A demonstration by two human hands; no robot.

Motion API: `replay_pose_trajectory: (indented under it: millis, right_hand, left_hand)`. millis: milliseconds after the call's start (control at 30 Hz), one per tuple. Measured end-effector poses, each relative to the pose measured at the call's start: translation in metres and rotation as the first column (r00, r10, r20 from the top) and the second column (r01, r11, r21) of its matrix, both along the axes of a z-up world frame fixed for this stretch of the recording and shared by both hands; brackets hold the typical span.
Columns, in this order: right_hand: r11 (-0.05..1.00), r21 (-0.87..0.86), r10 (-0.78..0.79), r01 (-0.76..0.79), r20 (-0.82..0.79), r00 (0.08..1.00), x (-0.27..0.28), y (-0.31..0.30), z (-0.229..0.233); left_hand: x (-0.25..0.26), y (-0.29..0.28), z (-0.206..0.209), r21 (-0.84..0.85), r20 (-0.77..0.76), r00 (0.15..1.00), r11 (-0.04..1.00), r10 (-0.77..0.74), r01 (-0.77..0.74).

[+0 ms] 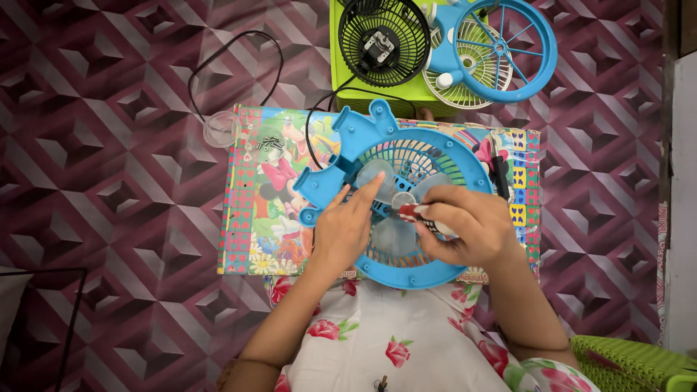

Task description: The person uses a screwdriver to tighten the central nut on the fan blade hub of a blue electric fan. They repeatedly rotate the screwdriver and check the blade stability by hand throughout the clip.

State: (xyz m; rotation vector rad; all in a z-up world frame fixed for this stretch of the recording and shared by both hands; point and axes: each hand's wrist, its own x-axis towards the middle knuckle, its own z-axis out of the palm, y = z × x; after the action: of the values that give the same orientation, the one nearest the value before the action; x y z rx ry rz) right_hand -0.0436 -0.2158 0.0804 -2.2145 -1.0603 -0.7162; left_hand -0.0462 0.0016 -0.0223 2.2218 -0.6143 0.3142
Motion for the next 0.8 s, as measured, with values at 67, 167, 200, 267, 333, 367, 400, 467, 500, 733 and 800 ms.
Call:
replay_pose_trajectory:
  millis: [67,167,200,267,333,367,400,467,500,733,800]
  right_hand:
    - [1.0,-0.026,0.001,-0.001,-0.001,1.0,0.001,0.003,0.004]
    - [0.998,-0.055,0.003,-0.004,-0.004,1.0,0.001,0.009,0.009]
    - [0.998,-0.063,0.003,-0.004,-0.005,1.0,0.001,0.01,0.01]
    - [0.995,-0.097,0.025,-0.024,0.017,1.0,0.002,0.012,0.011]
    - [0.992,-0.121,0.043,-0.039,0.029,0.999,0.002,0.014,0.012]
    - [0.991,-0.129,0.05,-0.046,0.031,0.998,0.003,0.015,0.013]
    - [0.989,-0.137,0.058,-0.053,0.032,0.998,0.003,0.016,0.013]
    - [0.984,-0.164,0.075,-0.07,0.026,0.997,0.004,0.019,0.016]
    - [0.981,-0.177,0.084,-0.079,0.022,0.996,0.004,0.02,0.018]
    - [0.945,-0.296,0.119,-0.137,-0.079,0.99,0.001,0.03,0.033]
    - [0.939,-0.308,0.117,-0.153,-0.134,0.984,0.001,0.033,0.039]
  left_hand:
    - [0.0,0.0,0.0,-0.016,0.009,1.0,1.0,-0.004,0.004]
    - [0.0,0.0,0.0,-0.026,0.02,1.0,1.0,0.0,0.001]
    - [0.0,0.0,0.0,-0.03,0.021,1.0,1.0,0.004,-0.004]
    - [0.0,-0.001,0.0,-0.036,0.024,1.0,0.999,0.012,-0.012]
    - [0.0,-0.001,0.0,-0.034,0.02,1.0,0.999,0.013,-0.012]
    - [0.0,-0.001,-0.001,-0.033,0.017,1.0,0.999,0.013,-0.012]
    - [0.0,-0.001,-0.001,-0.031,0.018,1.0,0.999,0.013,-0.012]
    - [-0.001,-0.001,-0.001,-0.03,0.02,1.0,0.999,0.014,-0.013]
    - [0.0,-0.001,-0.001,-0.031,0.026,1.0,0.999,0.015,-0.014]
    - [-0.001,-0.001,-0.001,-0.045,0.02,1.0,0.999,0.009,-0.009]
    - [-0.001,0.0,-0.001,-0.053,0.026,1.0,0.999,0.01,-0.009]
